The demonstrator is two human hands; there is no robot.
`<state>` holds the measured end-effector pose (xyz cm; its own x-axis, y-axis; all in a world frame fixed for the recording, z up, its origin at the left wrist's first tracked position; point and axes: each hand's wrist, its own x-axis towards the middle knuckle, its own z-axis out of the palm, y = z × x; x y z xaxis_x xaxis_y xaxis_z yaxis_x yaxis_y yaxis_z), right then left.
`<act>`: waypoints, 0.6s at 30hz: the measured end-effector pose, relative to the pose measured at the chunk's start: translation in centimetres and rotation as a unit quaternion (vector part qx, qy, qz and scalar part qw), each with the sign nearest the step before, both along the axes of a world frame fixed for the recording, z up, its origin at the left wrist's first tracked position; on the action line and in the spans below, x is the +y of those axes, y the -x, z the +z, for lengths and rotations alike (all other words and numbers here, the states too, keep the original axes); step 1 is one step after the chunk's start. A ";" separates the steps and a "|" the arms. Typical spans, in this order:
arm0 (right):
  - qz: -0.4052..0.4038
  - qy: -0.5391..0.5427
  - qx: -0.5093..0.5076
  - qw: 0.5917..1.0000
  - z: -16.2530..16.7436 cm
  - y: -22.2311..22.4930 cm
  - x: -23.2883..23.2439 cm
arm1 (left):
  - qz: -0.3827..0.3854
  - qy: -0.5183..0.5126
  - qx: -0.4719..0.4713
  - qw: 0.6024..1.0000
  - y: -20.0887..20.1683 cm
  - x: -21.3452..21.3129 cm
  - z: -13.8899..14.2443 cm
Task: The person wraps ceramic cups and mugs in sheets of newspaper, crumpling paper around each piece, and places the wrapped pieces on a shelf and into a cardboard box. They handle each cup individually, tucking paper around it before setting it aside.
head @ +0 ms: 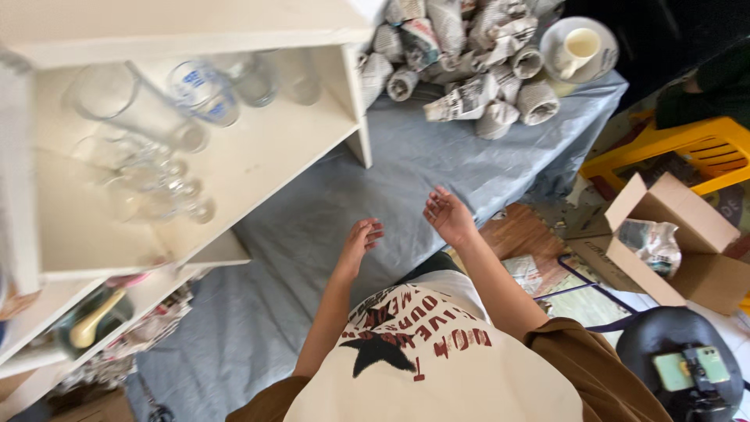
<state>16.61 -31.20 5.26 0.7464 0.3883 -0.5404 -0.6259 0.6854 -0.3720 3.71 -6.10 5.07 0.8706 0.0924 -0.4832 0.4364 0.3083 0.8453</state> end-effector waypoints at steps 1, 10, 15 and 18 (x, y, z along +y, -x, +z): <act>-0.015 0.013 -0.001 1.000 0.0 -1.4 -1.9 | -0.008 -0.004 0.006 1.000 -1.4 -1.2 -0.2; -0.109 0.459 -0.184 0.862 1.4 -14.6 -9.9 | -0.056 0.018 0.002 0.998 -11.8 -10.2 -2.1; -0.073 0.680 -0.474 0.554 2.4 -19.7 -10.3 | -0.050 0.015 -0.009 0.999 -14.1 -11.4 -2.6; -0.015 0.745 -0.441 0.500 2.7 -21.5 -9.7 | -0.028 0.008 0.001 1.000 -14.2 -11.1 -2.9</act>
<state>38.14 -40.90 7.94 0.9429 0.0260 0.3321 0.2344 -0.7602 -0.6059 17.89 -17.16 2.18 0.8730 0.0356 -0.4865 0.4555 0.2970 0.8392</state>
